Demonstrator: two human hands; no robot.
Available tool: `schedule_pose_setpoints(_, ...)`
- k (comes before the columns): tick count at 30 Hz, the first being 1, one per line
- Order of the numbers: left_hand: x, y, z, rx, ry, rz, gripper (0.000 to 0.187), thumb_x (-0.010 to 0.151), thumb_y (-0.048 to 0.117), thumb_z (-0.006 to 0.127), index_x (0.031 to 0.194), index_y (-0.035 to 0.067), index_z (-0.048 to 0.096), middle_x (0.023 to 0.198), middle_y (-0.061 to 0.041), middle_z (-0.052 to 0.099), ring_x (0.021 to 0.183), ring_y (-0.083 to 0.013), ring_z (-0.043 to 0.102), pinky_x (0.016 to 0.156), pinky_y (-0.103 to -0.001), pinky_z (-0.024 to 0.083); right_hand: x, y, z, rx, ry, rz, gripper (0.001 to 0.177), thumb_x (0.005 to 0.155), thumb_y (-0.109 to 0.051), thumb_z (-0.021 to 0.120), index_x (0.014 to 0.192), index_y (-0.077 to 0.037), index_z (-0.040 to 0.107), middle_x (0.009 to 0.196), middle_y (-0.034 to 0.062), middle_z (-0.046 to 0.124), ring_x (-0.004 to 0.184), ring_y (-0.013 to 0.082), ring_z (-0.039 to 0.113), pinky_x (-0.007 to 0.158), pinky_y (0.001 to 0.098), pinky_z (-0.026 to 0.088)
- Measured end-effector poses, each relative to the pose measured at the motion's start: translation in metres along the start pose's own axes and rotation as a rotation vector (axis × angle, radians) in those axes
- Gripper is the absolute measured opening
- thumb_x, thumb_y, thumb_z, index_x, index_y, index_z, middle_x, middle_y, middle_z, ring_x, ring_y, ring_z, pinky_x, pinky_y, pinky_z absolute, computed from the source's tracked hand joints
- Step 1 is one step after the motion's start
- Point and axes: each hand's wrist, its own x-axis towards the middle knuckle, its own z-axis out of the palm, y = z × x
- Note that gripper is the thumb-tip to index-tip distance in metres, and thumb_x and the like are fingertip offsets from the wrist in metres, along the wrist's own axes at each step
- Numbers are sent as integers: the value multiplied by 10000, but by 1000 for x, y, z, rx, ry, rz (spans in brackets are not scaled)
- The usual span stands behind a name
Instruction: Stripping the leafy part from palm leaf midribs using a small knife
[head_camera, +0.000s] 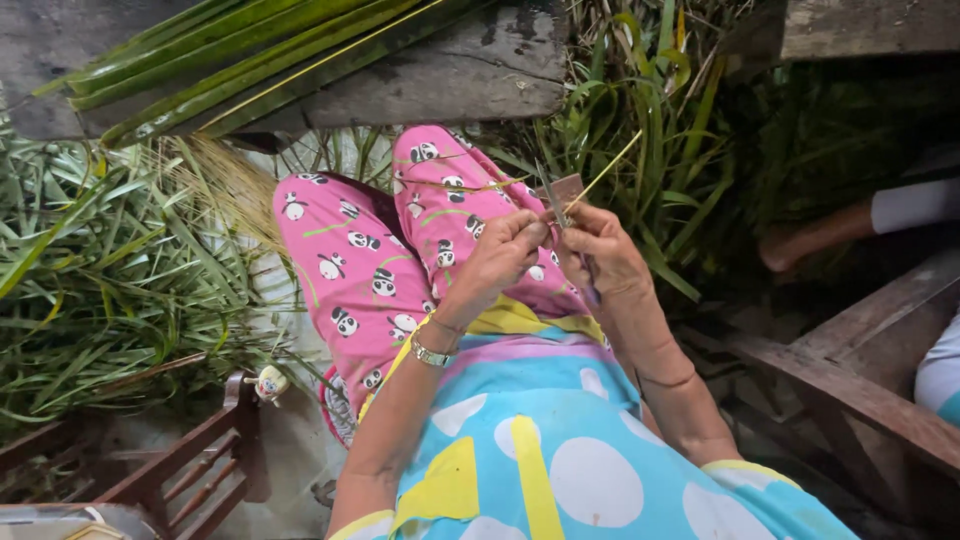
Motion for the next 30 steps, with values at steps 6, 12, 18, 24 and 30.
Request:
schedule_pose_setpoints(6,-4,-10,-5,-108,-77,-45,207,1012,155,538,829,84,605,457,47,334,353,-35,285,334,-182,202,1,-11,-10,57,9,40,274,807,53,727,1077,63,685,573,133,539,354,205,554,216,263,348)
schedule_pose_setpoints(12,-14,-13,-9,-121,-91,-82,196,1021,166,548,889,38,616,477,40,325,335,-15,242,308,-159,201,22,-17,-49,-36,41,-26,180,885,-40,671,1063,-37,693,785,99,696,372,82,611,221,153,397)
schedule_pose_setpoints(18,-24,-11,-11,-129,-68,-40,206,1021,149,557,870,25,622,476,34,333,347,-16,259,314,-164,207,56,-30,-94,235,-213,-115,286,1013,-103,573,1259,28,637,494,72,452,298,134,423,214,278,362)
schedule_pose_setpoints(24,-17,-17,-11,-119,-67,-17,198,1014,134,553,878,13,633,487,37,351,377,-7,275,332,-157,204,60,-34,-113,295,-208,-146,305,1049,-123,520,1302,-5,642,526,38,495,336,97,419,248,261,368)
schedule_pose_setpoints(30,-21,4,-15,-121,-6,-31,132,1006,133,551,945,29,606,506,50,342,370,-11,324,335,-159,229,31,-50,-76,1030,-275,287,248,1072,-139,512,1271,-70,643,597,-78,461,453,-12,364,414,129,287)
